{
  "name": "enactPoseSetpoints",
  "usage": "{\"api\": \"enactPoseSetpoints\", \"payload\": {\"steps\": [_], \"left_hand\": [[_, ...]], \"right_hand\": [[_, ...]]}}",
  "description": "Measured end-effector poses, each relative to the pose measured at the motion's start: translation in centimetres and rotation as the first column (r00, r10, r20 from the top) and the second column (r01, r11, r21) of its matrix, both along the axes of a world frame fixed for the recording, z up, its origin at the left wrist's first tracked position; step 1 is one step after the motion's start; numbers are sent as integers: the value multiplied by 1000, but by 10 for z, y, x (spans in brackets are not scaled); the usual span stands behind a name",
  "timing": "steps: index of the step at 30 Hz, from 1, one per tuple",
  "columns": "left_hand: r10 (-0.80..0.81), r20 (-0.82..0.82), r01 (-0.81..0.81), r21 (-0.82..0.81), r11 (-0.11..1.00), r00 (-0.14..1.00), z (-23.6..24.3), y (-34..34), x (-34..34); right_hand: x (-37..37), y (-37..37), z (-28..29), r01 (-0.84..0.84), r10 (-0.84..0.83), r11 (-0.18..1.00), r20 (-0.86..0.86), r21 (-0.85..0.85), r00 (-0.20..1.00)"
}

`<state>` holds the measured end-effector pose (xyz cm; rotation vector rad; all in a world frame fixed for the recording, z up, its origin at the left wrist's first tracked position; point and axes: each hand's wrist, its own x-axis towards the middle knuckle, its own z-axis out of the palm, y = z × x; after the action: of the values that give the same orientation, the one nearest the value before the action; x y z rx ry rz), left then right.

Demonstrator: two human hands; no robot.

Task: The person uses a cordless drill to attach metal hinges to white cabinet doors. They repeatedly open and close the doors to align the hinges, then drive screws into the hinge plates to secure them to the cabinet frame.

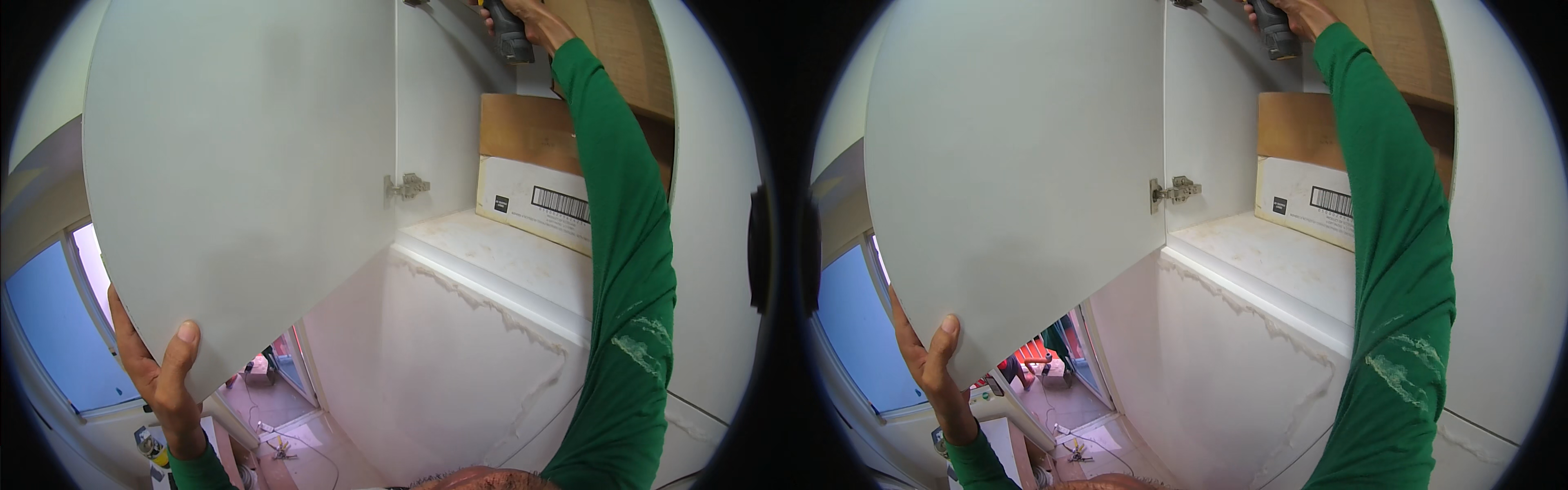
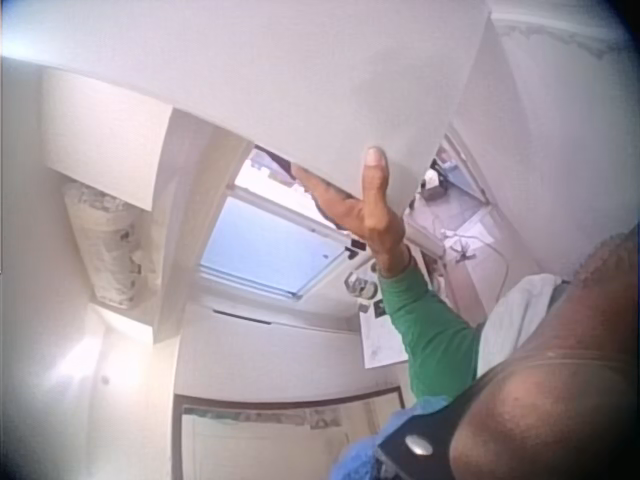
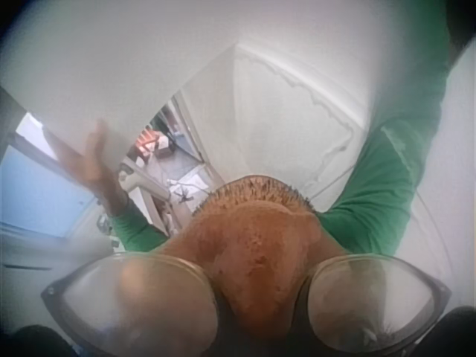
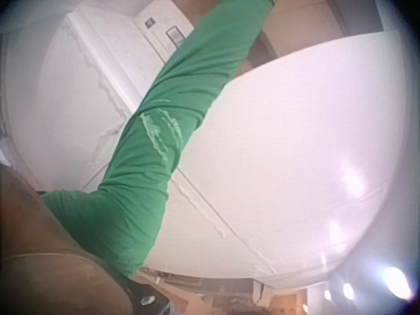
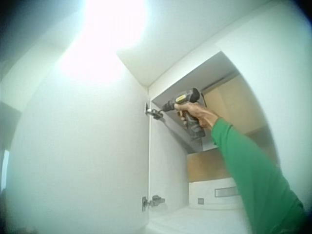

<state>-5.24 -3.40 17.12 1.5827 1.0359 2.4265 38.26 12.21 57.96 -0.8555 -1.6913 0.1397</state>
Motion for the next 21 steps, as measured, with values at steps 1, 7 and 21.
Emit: {"api": "enactPoseSetpoints", "payload": {"steps": [1, 7, 21], "left_hand": [[-1, 8, 1, -2, 1000, 1000, 0, 0, 0], [37, 44, -37, -4, 999, 998, -2, 3, 0], [36, 64, -37, 23, 999, 997, -3, 6, -4]], "right_hand": [[1, 0, 0, 27, -27, 1000, 29, -2, 999], [7, 1, 10, 100, -100, 995, 60, 2, 993], [3, -8, 29, 30, -40, 993, -82, -118, 996]]}}
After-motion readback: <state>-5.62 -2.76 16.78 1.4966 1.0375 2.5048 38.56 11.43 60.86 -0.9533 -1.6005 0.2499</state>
